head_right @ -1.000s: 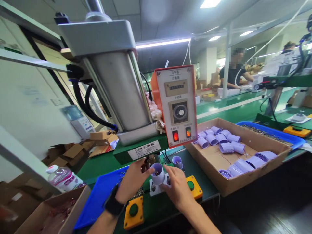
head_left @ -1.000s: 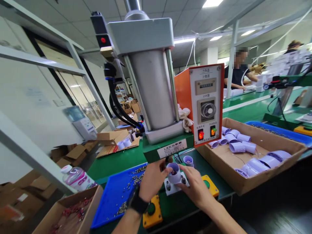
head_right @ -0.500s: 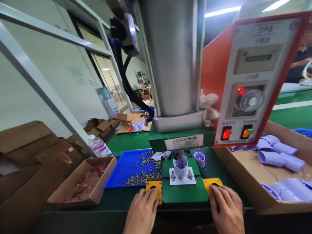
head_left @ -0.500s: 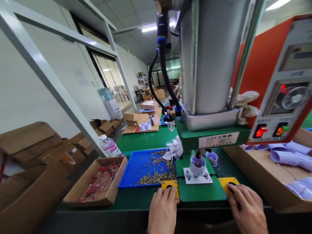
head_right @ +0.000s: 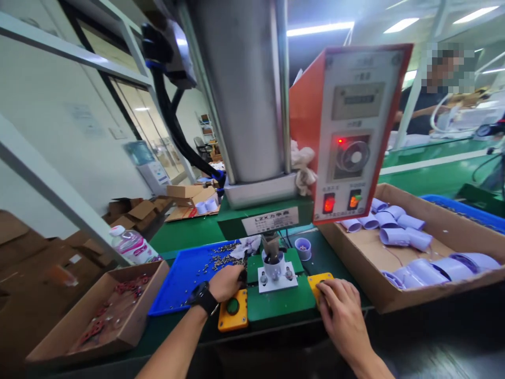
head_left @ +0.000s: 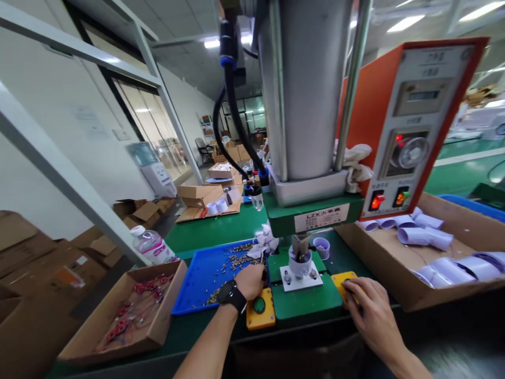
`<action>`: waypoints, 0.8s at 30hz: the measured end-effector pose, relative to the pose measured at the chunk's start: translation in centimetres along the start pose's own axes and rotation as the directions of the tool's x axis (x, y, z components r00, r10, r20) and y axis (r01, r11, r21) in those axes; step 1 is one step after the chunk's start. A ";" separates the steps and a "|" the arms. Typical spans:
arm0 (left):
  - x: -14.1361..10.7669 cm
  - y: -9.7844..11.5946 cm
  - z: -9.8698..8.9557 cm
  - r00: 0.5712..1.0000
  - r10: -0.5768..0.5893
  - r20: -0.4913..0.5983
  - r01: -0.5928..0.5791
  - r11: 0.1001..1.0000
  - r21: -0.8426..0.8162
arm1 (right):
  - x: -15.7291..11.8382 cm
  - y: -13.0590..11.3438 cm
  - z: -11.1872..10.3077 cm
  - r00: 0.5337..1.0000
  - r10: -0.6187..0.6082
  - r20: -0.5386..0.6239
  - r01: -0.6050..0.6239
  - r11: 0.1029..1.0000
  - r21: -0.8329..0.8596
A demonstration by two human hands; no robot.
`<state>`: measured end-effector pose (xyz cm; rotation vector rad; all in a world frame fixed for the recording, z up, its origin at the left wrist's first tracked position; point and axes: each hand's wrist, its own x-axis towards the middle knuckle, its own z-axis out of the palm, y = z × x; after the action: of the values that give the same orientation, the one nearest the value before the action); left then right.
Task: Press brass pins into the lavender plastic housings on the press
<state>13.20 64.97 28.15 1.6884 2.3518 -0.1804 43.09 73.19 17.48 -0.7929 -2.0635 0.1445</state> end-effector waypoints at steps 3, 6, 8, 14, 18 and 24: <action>0.1 0.1 -0.1 1.000 0.011 -0.002 -0.011 1.000 -0.007 | 1.1 -1.2 0.0 0.992 0.125 -0.016 -0.124 0.990 0.064; -0.1 0.2 -0.1 0.999 -0.001 -0.044 0.000 1.000 -0.013 | 2.5 -2.7 0.5 0.975 0.221 -0.020 -0.213 0.959 0.189; -0.2 0.3 -0.1 0.997 -0.012 -0.080 0.011 1.000 -0.016 | 3.5 -3.8 0.9 0.963 0.270 -0.014 -0.255 0.924 0.286; -0.5 0.2 0.4 0.985 -0.053 -0.162 0.046 0.998 -0.043 | 7.3 -6.8 2.0 0.948 0.295 0.123 -0.308 0.737 0.601; -0.6 0.2 0.6 0.979 -0.069 -0.193 0.058 0.996 -0.063 | 9.4 -8.3 3.1 0.942 0.195 0.272 -0.335 0.554 0.762; -0.6 -0.2 0.8 0.975 -0.066 -0.212 0.049 0.995 -0.083 | 8.5 -10.4 3.7 0.949 0.314 0.027 -0.202 0.541 0.816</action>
<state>13.27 64.12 27.54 1.6793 2.5267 0.0869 31.84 70.61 25.27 -0.4753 -1.4698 1.1153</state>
